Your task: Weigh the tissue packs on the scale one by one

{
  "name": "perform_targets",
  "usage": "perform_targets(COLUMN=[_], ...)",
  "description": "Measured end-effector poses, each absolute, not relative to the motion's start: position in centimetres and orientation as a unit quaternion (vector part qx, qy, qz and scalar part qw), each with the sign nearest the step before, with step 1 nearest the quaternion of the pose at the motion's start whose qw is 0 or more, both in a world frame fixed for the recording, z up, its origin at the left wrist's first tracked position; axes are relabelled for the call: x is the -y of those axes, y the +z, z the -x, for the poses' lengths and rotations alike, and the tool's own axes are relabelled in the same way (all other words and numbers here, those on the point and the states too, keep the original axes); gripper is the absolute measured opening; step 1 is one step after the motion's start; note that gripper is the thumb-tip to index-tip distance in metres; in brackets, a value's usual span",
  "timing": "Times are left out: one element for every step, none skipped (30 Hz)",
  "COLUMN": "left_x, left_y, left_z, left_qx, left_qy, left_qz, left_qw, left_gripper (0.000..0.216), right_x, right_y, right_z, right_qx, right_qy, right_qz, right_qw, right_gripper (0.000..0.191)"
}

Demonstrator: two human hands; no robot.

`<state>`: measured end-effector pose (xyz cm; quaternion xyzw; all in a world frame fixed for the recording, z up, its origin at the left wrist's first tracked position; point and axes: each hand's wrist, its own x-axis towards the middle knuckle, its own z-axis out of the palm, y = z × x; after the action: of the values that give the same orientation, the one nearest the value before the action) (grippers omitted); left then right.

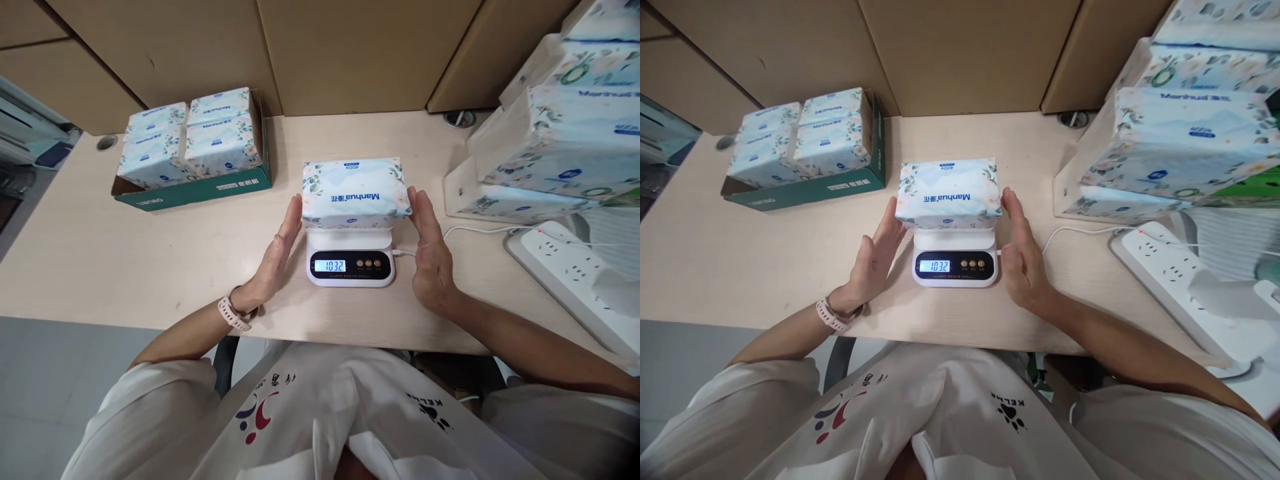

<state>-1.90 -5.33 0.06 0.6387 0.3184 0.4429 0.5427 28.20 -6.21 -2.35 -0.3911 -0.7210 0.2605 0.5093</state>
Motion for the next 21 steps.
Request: perform_targets(left_x=[5.33, 5.34, 5.36, 5.37, 5.38, 5.38, 5.39, 5.39, 5.38, 5.37, 5.37, 5.36, 5.35, 5.34, 5.33, 5.32, 5.32, 5.31, 5.31, 5.32, 5.32], left_y=[0.11, 0.18, 0.27, 0.36, 0.44, 0.5, 0.54, 0.55, 0.55, 0.54, 0.52, 0.51, 0.52, 0.55, 0.59, 0.66, 0.74, 0.82, 0.9, 0.99, 1.06], left_z=[1.88, 1.86, 1.85, 1.84, 1.84, 1.84, 1.85, 1.86, 1.88, 1.89, 1.9, 1.91, 1.91, 1.9, 1.89, 1.87, 1.84, 1.8, 1.76, 1.72, 1.68], left_qx=[-0.319, -0.319, -0.317, -0.315, -0.314, -0.314, -0.315, -0.316, -0.317, -0.317, -0.316, -0.317, -0.319, -0.322, -0.325, -0.328, -0.33, -0.33, -0.329, -0.329, -0.328], left_qy=[0.441, 0.439, 0.436, 0.433, 0.43, 0.427, 0.425, 0.423, 0.422, 0.423, 0.425, 0.425, 0.426, 0.424, 0.422, 0.42, 0.418, 0.417, 0.417, 0.417, 0.416], left_qz=[-0.639, -0.64, -0.644, -0.648, -0.654, -0.658, -0.66, -0.661, -0.66, -0.659, -0.658, -0.656, -0.655, -0.653, -0.652, -0.651, -0.651, -0.65, -0.65, -0.65, -0.649], left_qw=[0.543, 0.543, 0.543, 0.541, 0.538, 0.535, 0.534, 0.534, 0.534, 0.535, 0.536, 0.537, 0.537, 0.538, 0.539, 0.541, 0.542, 0.542, 0.543, 0.544, 0.545], left_gripper=[0.075, 0.075, 0.075, 0.074, 0.073, 0.073, 0.073, 0.073, 0.073, 0.074, 0.074, 0.074, 0.075, 0.075, 0.076, 0.076, 0.076, 0.076, 0.075, 0.075, 0.075], right_x=[6.19, 6.17, 6.16, 6.16, 6.17, 6.19, 6.21, 6.24, 6.27, 6.3, 6.32, 6.34, 6.35, 6.36, 6.37, 6.38, 6.4, 6.43, 6.48, 6.54, 6.6], right_y=[-2.33, -2.33, -2.33, -2.34, -2.36, -2.38, -2.39, -2.4, -2.4, -2.39, -2.36, -2.33, -2.29, -2.25, -2.21, -2.18, -2.15, -2.12, -2.11, -2.1, -2.11], right_z=[-28.2, -28.21, -28.22, -28.24, -28.25, -28.26, -28.28, -28.29, -28.3, -28.31, -28.32, -28.32, -28.32, -28.33, -28.34, -28.35, -28.36, -28.37, -28.37, -28.37, -28.36], right_qx=[0.721, 0.722, 0.722, 0.722, 0.722, 0.722, 0.722, 0.722, 0.721, 0.72, 0.718, 0.715, 0.714, 0.714, 0.715, 0.717, 0.719, 0.719, 0.719, 0.717, 0.714], right_qy=[0.259, 0.259, 0.257, 0.255, 0.254, 0.254, 0.255, 0.258, 0.261, 0.265, 0.267, 0.269, 0.27, 0.271, 0.27, 0.27, 0.271, 0.273, 0.275, 0.278, 0.281], right_qz=[0.388, 0.387, 0.388, 0.391, 0.395, 0.398, 0.399, 0.398, 0.395, 0.395, 0.397, 0.4, 0.405, 0.407, 0.406, 0.403, 0.399, 0.397, 0.398, 0.402, 0.409], right_qw=[0.512, 0.513, 0.512, 0.511, 0.508, 0.506, 0.505, 0.505, 0.506, 0.506, 0.506, 0.506, 0.504, 0.502, 0.501, 0.5, 0.5, 0.5, 0.5, 0.497, 0.494], right_gripper=[0.067, 0.066, 0.067, 0.067, 0.067, 0.067, 0.066, 0.066, 0.065, 0.065, 0.066, 0.067, 0.068, 0.068, 0.067, 0.066, 0.065, 0.064, 0.064, 0.065, 0.066])
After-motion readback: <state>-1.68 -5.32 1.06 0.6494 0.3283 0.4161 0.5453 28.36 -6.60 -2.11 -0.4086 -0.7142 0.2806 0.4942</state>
